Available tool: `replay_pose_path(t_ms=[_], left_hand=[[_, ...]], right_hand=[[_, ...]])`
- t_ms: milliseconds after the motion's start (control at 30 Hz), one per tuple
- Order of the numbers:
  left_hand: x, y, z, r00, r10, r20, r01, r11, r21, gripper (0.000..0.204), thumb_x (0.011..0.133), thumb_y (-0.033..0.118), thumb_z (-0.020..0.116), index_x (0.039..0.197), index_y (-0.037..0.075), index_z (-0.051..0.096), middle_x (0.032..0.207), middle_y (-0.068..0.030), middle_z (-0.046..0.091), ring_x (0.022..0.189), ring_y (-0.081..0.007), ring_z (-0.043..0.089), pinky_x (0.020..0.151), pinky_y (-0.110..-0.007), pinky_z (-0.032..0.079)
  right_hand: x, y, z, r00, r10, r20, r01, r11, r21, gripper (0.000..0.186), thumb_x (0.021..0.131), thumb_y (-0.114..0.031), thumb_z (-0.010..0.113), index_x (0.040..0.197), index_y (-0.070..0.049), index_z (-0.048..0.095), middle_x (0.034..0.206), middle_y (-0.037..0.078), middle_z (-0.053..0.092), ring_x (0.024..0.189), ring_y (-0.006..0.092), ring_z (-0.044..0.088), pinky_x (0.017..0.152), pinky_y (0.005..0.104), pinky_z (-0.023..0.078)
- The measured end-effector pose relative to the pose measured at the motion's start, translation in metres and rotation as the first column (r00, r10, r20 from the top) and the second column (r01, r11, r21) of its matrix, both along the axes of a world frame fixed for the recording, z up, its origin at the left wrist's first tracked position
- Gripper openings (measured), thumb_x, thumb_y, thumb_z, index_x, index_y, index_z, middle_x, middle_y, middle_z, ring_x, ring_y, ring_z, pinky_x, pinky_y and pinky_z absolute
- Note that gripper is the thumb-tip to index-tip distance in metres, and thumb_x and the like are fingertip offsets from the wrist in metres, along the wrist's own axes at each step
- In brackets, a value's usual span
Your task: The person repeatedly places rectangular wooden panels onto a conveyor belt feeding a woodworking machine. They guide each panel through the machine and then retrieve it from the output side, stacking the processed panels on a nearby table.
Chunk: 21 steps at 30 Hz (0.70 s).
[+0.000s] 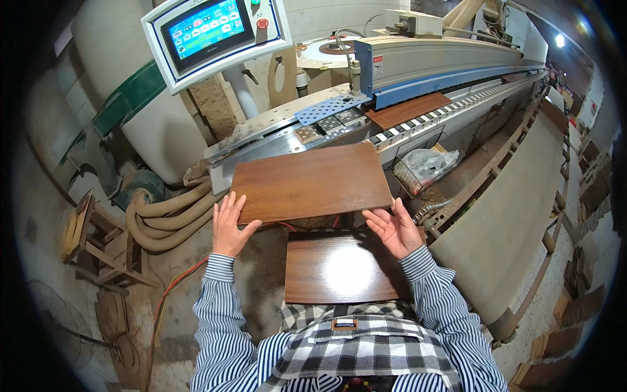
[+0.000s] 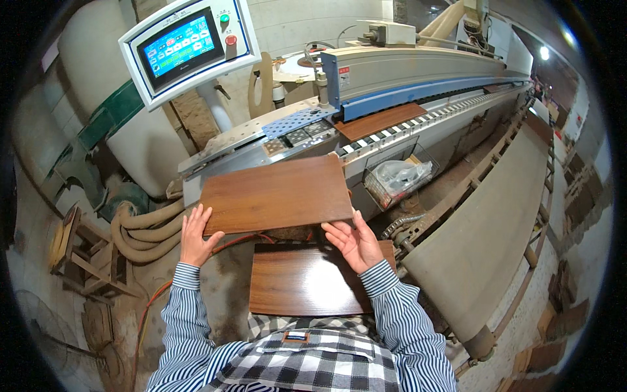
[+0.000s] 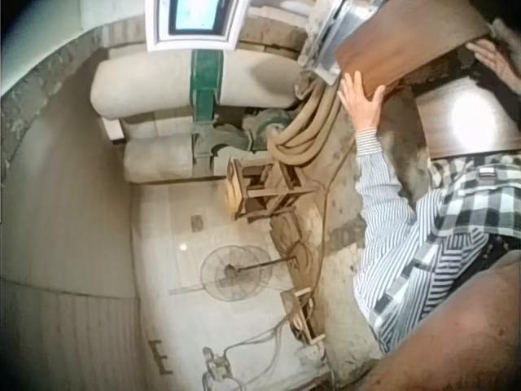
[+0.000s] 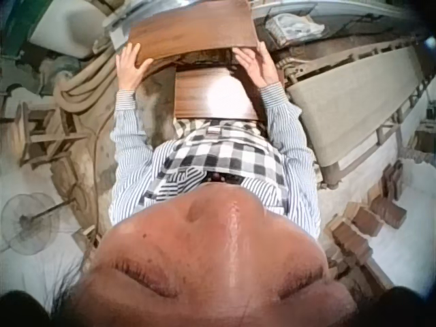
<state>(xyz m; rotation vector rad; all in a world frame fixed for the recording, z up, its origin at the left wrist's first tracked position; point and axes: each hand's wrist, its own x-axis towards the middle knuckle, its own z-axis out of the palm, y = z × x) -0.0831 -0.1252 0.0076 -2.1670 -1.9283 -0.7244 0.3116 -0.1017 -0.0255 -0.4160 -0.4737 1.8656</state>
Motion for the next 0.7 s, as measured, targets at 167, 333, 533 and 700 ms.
replay_pose_path(t_ms=[167, 333, 533, 700], left_hand=[[-0.005, 0.019, 0.001, 0.981, 0.195, -0.009, -0.195, 0.981, 0.000, 0.069, 0.081, 0.052, 0.062, 0.132, 0.007, 0.049, 0.141, -0.0173, 0.041, 0.134, -0.0306, 0.034, 0.112, -0.049, 0.015], [0.005, 0.054, 0.008, 0.945, 0.327, -0.002, -0.327, 0.943, -0.069, 0.077, 0.080, 0.060, 0.057, 0.132, 0.004, 0.048, 0.142, -0.0196, 0.039, 0.134, -0.0315, 0.034, 0.112, -0.051, 0.012], [0.016, 0.074, 0.015, 0.912, 0.410, 0.023, -0.404, 0.905, -0.135, 0.083, 0.076, 0.066, 0.058, 0.131, 0.005, 0.049, 0.143, -0.0206, 0.038, 0.134, -0.0315, 0.033, 0.112, -0.052, 0.012], [0.009, 0.072, 0.009, 0.920, 0.385, 0.065, -0.370, 0.913, -0.169, 0.081, 0.077, 0.064, 0.057, 0.135, 0.009, 0.045, 0.146, -0.0212, 0.032, 0.135, -0.0321, 0.030, 0.112, -0.052, 0.013]], right_hand=[[0.014, -0.026, 0.003, 0.856, -0.168, 0.490, 0.133, 0.986, 0.104, 0.047, 0.097, -0.016, 0.044, 0.140, -0.001, 0.031, 0.121, 0.020, 0.056, 0.104, 0.0266, 0.061, 0.088, 0.0346, 0.051], [0.071, -0.086, -0.045, -0.038, -0.605, 0.795, 0.105, 0.789, 0.605, 0.040, 0.091, -0.013, 0.054, 0.126, 0.003, 0.047, 0.117, 0.017, 0.059, 0.099, 0.0278, 0.060, 0.086, 0.0351, 0.048], [0.086, -0.141, -0.091, -0.506, -0.468, 0.725, 0.054, 0.821, 0.568, 0.049, 0.088, -0.018, 0.056, 0.131, 0.001, 0.043, 0.124, 0.021, 0.051, 0.110, 0.0371, 0.050, 0.095, 0.0428, 0.040], [0.083, -0.132, -0.095, -0.558, -0.395, 0.730, 0.068, 0.855, 0.515, 0.031, 0.089, -0.025, 0.057, 0.111, -0.003, 0.056, 0.096, 0.018, 0.056, 0.089, 0.0352, 0.055, 0.076, 0.0447, 0.045]])
